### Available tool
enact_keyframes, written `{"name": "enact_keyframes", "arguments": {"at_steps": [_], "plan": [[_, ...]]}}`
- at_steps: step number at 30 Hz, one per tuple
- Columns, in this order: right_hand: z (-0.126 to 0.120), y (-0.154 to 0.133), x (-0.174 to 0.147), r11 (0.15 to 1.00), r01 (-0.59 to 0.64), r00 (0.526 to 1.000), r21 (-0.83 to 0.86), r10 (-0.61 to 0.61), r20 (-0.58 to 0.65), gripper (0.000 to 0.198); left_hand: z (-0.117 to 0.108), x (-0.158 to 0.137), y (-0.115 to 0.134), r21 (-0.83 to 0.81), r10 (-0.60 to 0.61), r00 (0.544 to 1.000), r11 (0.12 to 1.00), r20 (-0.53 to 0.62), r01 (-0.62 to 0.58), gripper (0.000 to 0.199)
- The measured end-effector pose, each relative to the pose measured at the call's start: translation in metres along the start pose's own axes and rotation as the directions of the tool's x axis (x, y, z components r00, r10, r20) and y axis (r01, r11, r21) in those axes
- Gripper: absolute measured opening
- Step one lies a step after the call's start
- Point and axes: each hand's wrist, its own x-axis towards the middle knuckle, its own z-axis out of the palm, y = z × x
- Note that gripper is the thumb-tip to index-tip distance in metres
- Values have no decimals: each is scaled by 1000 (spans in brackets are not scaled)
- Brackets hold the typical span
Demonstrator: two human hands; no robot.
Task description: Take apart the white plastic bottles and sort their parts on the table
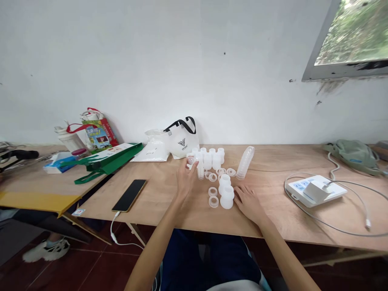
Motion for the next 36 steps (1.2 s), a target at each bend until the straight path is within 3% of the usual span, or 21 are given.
{"name": "enact_keyframes", "arguments": {"at_steps": [2, 4, 9, 14, 19, 24, 26, 28, 32, 36], "plan": [[-1, -1, 0, 1000, 0, 1000, -6, 0, -1, 21, -6, -16, -6, -22, -67, 985, 997, 159, 72, 30], [-1, -1, 0, 1000, -1, 1000, -9, 1, -1, 21, -8, -33, -17, -19, -88, 941, 995, 327, 99, 26], [-2, -1, 0, 1000, -4, 1000, -7, 4, 10, 21, -5, -56, -41, 111, -17, 844, 993, 536, -50, 14], [-3, -1, 0, 1000, -11, 999, -3, 11, 30, 21, -9, -57, -43, 158, -47, 826, 986, 562, -52, 40], [-4, -3, 0, 1000, -16, 999, 12, 16, 28, 21, -14, -55, -37, 31, -75, 833, 997, 548, 70, 26], [-3, -2, -1, 1000, -14, 1000, 14, 14, 17, 21, -19, -51, -29, -2, -31, 894, 999, 448, 36, 31], [-3, -2, 0, 1000, -16, 1000, 4, 16, 17, 21, -25, -50, -26, 27, -33, 895, 999, 446, 23, 33], [-3, -2, 0, 1000, -15, 1000, -6, 15, 19, 21, -33, -52, -23, 81, -65, 860, 996, 505, 28, 34], [-2, -2, 0, 1000, -14, 1000, -10, 14, 25, 21, -42, -60, -25, 149, -119, 712, 989, 692, 20, 33], [-3, -2, 0, 1000, -19, 1000, 1, 19, 24, 21, -43, -62, -33, 82, -65, 694, 997, 717, 8, 37]]}}
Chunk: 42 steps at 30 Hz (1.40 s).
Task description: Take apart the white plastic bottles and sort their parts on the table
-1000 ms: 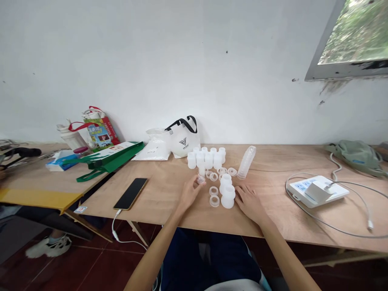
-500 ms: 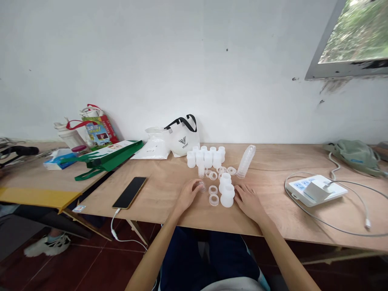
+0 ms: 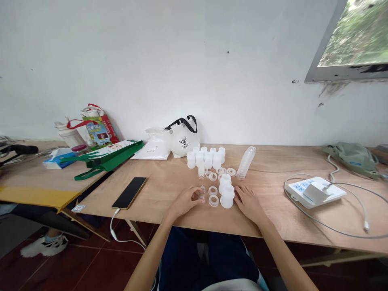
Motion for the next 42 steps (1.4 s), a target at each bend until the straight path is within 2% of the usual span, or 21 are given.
{"name": "enact_keyframes", "arguments": {"at_steps": [2, 8, 11, 13, 16, 18, 21, 25, 29, 33, 37, 42], "plan": [[0, 0, 0, 1000, 2, 1000, 12, -2, -1, 21, -1, 1, -3, -46, 20, 1000, 999, 14, -20, 38], [-3, -3, -1, 997, -5, 1000, 77, 7, -25, 20, -2, 3, -5, -131, 21, 998, 991, 51, -14, 23], [-9, -2, 1, 974, -75, 987, 212, 102, -123, 26, -1, 3, -6, -174, 26, 999, 985, 44, -18, 23], [-17, 2, 6, 942, -142, 944, 306, 222, -246, 36, -3, 3, -8, -190, 30, 998, 982, 53, -20, 25], [-31, 15, 25, 895, -199, 850, 399, 360, -385, 61, -8, 3, -15, -211, 41, 996, 977, 77, -24, 32], [-42, 27, 44, 886, -196, 823, 420, 381, -420, 78, -11, 3, -23, -210, 43, 997, 977, 59, -30, 31], [-55, 40, 71, 890, -226, 822, 396, 393, -413, 92, -10, 6, -35, -155, 21, 998, 987, -66, -31, 26], [-66, 44, 93, 892, -320, 839, 320, 424, -342, 85, -3, 11, -41, -74, 26, 975, 996, -221, -43, 16], [-71, 41, 101, 893, -361, 849, 270, 434, -302, 72, -1, 11, -34, 23, 79, 970, 997, -229, -76, 15], [-71, 45, 103, 913, -299, 845, 278, 389, -368, 69, -2, 10, -32, 88, 107, 971, 992, -216, -90, 16], [-74, 47, 101, 897, -213, 827, 387, 377, -417, 67, -1, 11, -35, 119, 118, 971, 988, -209, -94, 17], [-83, 38, 93, 891, -103, 782, 442, 347, -518, 64, 1, 11, -35, 134, 129, 969, 986, -211, -102, 17]]}}
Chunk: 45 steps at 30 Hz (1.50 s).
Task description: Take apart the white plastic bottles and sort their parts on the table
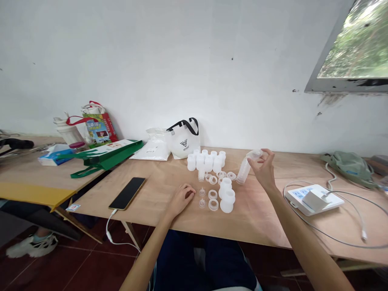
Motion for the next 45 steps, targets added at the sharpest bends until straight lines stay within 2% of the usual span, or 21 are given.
{"name": "enact_keyframes", "arguments": {"at_steps": [4, 6, 7, 10, 11, 13, 16, 21, 23, 25, 30, 33, 36, 39, 41, 45], "plan": [[-4, -9, -24, 994, 0, 1000, 114, -1, 12, 69, -1, 0, 1, 3, -2, 1000, 1000, 5, 2, 17], [-3, -9, -44, 988, -39, 993, 149, 22, 113, 70, 0, 0, 1, 6, 5, 1000, 1000, -2, -5, 17], [-1, -7, -55, 987, -69, 979, 145, 39, 201, 69, 0, 0, 0, 8, 7, 1000, 1000, -7, -7, 16], [6, 5, -82, 988, -111, 866, 108, 43, 498, 54, 0, 1, 0, 12, 4, 1000, 1000, -11, -3, 17], [9, 10, -87, 993, -100, 832, 69, 45, 553, 48, 0, 1, 0, 15, 1, 1000, 1000, -7, -1, 17], [14, 20, -93, 998, -66, 798, -7, 57, 600, 41, 0, 1, 1, 21, -4, 1000, 1000, 1, 4, 17], [19, 29, -92, 997, -50, 811, -51, 70, 581, 39, 0, 0, 1, 21, -5, 1000, 1000, 4, 4, 18], [9, 37, -96, 997, -73, 905, 41, 49, 422, 49, 0, 0, 2, 5, -4, 1000, 1000, 0, 4, 17], [2, 40, -105, 998, -54, 926, 28, 40, 376, 54, 0, 0, 2, 12, -2, 1000, 1000, 0, 2, 17], [-3, 43, -116, 1000, -3, 924, -7, 6, 381, 56, 0, 0, 3, 22, 0, 1000, 1000, 3, 0, 18], [-5, 45, -138, 990, 101, 872, -95, -42, 488, 46, 0, -2, 8, 120, -15, 1000, 993, 22, 12, 19], [-6, 43, -138, 998, 2, 878, -69, 31, 478, 50, 0, -4, 9, 209, -22, 999, 978, 29, 16, 19], [-7, 41, -130, 989, -96, 915, -111, 132, 382, 45, 1, -5, 9, 267, -19, 999, 964, 26, 12, 19], [-6, 40, -125, 942, 23, 943, -334, 91, 321, 40, 4, -6, 9, 322, -15, 999, 947, 36, 2, 20], [-4, 40, -127, 883, 158, 924, -443, 26, 381, 39, 6, -6, 9, 360, -9, 999, 933, 34, -4, 21], [-2, 44, -135, 840, 293, 881, -456, -52, 470, 41, 11, -7, 7, 391, 10, 1000, 920, 2, -10, 22]]}}
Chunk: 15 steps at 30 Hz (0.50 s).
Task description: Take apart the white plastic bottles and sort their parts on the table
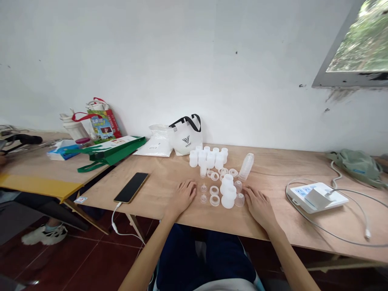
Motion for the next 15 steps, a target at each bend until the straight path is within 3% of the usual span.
{"name": "enact_keyframes", "arguments": {"at_steps": [10, 15], "plan": [[-8, 4, -2, 998, 52, 998, 35, -53, 25, 43, 2, -1, -3, 11, -4, 1000, 1000, -19, 4, 24], [-20, 9, 20, 985, -114, 986, 129, 96, 140, 39, 3, -2, -6, 2, 7, 1000, 1000, -28, -7, 27]]}}
